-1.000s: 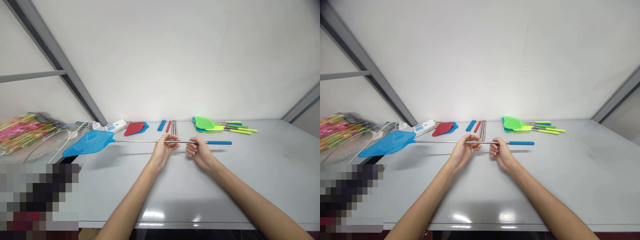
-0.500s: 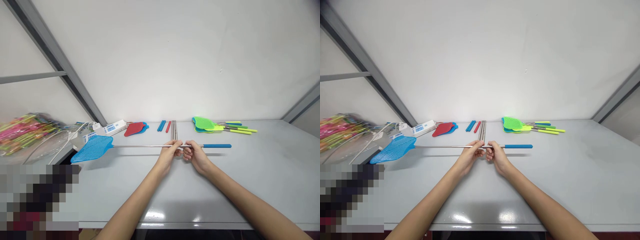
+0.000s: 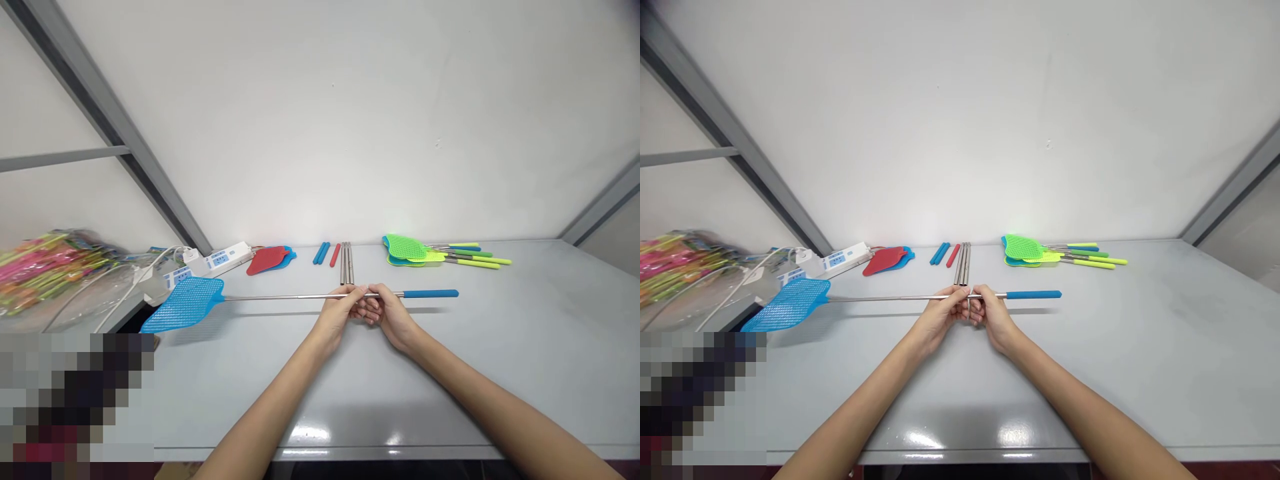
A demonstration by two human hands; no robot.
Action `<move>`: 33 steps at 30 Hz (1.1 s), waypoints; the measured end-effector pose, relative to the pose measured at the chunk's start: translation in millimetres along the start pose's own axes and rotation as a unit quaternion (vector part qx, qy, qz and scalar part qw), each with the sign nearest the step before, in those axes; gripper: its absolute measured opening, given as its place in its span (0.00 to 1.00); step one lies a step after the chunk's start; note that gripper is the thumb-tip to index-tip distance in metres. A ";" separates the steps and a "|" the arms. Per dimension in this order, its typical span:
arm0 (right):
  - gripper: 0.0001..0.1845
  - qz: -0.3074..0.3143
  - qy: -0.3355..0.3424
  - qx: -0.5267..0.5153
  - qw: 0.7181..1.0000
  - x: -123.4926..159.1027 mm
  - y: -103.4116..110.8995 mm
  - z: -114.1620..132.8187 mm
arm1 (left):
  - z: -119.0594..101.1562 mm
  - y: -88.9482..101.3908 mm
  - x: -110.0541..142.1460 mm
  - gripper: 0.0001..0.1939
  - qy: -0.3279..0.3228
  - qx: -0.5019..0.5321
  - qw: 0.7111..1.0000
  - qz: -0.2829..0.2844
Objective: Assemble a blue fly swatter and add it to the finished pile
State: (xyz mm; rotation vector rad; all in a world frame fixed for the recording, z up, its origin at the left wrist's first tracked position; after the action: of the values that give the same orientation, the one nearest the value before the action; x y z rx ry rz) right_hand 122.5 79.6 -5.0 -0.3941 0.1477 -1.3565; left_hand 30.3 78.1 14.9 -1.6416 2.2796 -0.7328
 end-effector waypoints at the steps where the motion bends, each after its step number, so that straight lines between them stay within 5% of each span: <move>1: 0.19 0.001 0.003 0.003 1.000 0.3 -0.1 0.3 | 0.0 -0.4 0.1 0.12 -0.002 0.000 1.000 0.001; 13: 0.21 0.039 0.016 0.036 0.998 2.5 -4.1 2.5 | 8.0 -0.1 -4.5 0.18 -0.013 -0.064 0.998 0.025; 33: 0.19 0.027 0.006 0.008 1.000 -0.5 -3.5 0.2 | 7.4 2.6 -5.5 0.24 0.031 0.001 0.999 0.008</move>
State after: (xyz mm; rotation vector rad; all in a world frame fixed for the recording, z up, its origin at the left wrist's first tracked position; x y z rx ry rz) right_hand 119.2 79.5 -3.7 -0.3664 0.1552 -1.3063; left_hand 33.6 81.9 6.7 -1.6188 2.3312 -0.7927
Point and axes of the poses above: each hand's wrist, its own x-axis away from the middle knuckle, its own y-axis out of the back of the hand, z = x × y, the point moved 3 cm from there along -x, towards the middle knuckle, and after that the axes turned 12 degrees about x, right-handed, at the moved point
